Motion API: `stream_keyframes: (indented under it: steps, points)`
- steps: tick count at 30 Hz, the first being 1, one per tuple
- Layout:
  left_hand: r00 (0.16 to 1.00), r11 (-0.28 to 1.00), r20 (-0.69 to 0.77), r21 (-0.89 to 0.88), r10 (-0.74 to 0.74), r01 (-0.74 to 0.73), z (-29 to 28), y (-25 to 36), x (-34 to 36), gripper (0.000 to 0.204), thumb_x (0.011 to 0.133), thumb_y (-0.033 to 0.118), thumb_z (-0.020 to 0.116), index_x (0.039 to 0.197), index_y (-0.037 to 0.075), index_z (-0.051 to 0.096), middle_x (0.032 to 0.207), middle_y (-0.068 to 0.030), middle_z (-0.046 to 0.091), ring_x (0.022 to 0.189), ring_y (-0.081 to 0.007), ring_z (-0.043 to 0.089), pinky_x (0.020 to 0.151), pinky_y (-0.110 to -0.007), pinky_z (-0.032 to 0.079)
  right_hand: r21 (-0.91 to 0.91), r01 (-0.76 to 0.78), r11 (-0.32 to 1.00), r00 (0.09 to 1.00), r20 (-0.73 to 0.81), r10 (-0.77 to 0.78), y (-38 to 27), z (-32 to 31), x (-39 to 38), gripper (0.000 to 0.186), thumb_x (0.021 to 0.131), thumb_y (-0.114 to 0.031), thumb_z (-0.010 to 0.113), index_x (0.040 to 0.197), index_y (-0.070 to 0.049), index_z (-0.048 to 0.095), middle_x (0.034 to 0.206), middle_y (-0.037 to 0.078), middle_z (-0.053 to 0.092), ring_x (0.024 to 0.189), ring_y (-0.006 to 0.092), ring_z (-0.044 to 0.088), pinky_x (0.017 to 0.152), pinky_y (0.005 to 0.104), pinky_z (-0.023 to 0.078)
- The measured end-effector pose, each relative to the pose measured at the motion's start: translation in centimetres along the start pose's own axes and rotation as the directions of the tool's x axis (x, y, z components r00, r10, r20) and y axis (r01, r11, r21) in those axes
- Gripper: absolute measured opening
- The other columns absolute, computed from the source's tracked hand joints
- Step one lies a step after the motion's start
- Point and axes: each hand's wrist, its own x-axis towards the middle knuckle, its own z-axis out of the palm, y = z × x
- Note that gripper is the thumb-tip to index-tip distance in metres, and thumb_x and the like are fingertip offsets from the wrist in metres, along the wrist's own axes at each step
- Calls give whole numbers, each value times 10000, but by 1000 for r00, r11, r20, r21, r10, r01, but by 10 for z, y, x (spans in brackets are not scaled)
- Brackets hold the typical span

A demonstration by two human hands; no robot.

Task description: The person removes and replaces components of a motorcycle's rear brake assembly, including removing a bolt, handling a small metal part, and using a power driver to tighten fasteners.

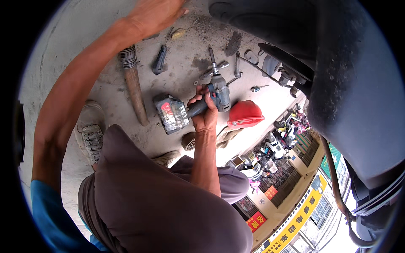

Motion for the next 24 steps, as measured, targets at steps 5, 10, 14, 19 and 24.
stream_keyframes:
  steps: [5, 10, 14, 19, 24]
  points:
    - [999, 998, -32, -55, 20, -21, 3, 10, -13, 548, 841, 208, 734, 1273, -65, 534, 1266, -245, 565, 1243, -389, 513, 1072, -454, 414, -289, 69, 955, 973, -190, -128, 8, -8, 3, 256, 946, -208, 703, 1184, -158, 621, 956, 63, 630, 885, 200, 622, 806, 367, 536]
    - [987, 980, 162, -195, -2, 34, -19, 24, -17, 679, 847, 247, 743, 1351, -95, 443, 1325, -266, 517, 1272, -405, 492, 1101, -451, 398, -364, 44, 930, 944, -290, -158, 0, -7, -9, 297, 924, -239, 739, 1176, -146, 613, 948, 75, 640, 897, 244, 655, 808, 386, 545]
    - [1000, 993, 1, -113, 25, -24, -12, 18, -23, 774, 827, 280, 765, 1397, -91, 394, 1350, -278, 493, 1281, -416, 481, 1101, -458, 399, -474, -48, 879, 917, -369, -149, 8, 8, -3, 290, 931, -240, 737, 1144, -86, 616, 962, 55, 644, 903, 235, 645, 874, 409, 550]
    - [937, 948, -322, -233, 134, -215, -26, 57, -3, 933, 743, 332, 833, 1436, -77, 360, 1376, -280, 476, 1260, -426, 491, 1083, -477, 415, -741, -383, 551, 810, -556, -186, -10, 0, -14, 382, 933, -302, 732, 1165, -13, 642, 969, 91, 684, 798, 208, 681, 770, 363, 576]
    - [654, 757, -722, -292, 227, -584, -37, 102, 39, 939, 708, 325, 851, 1413, -77, 379, 1321, -254, 505, 1194, -404, 533, 1034, -484, 444, -909, -368, 198, 900, -401, -171, -39, 24, -45, 398, 921, -336, 732, 1050, 39, 696, 907, 94, 722, 715, 145, 683, 635, 270, 540]
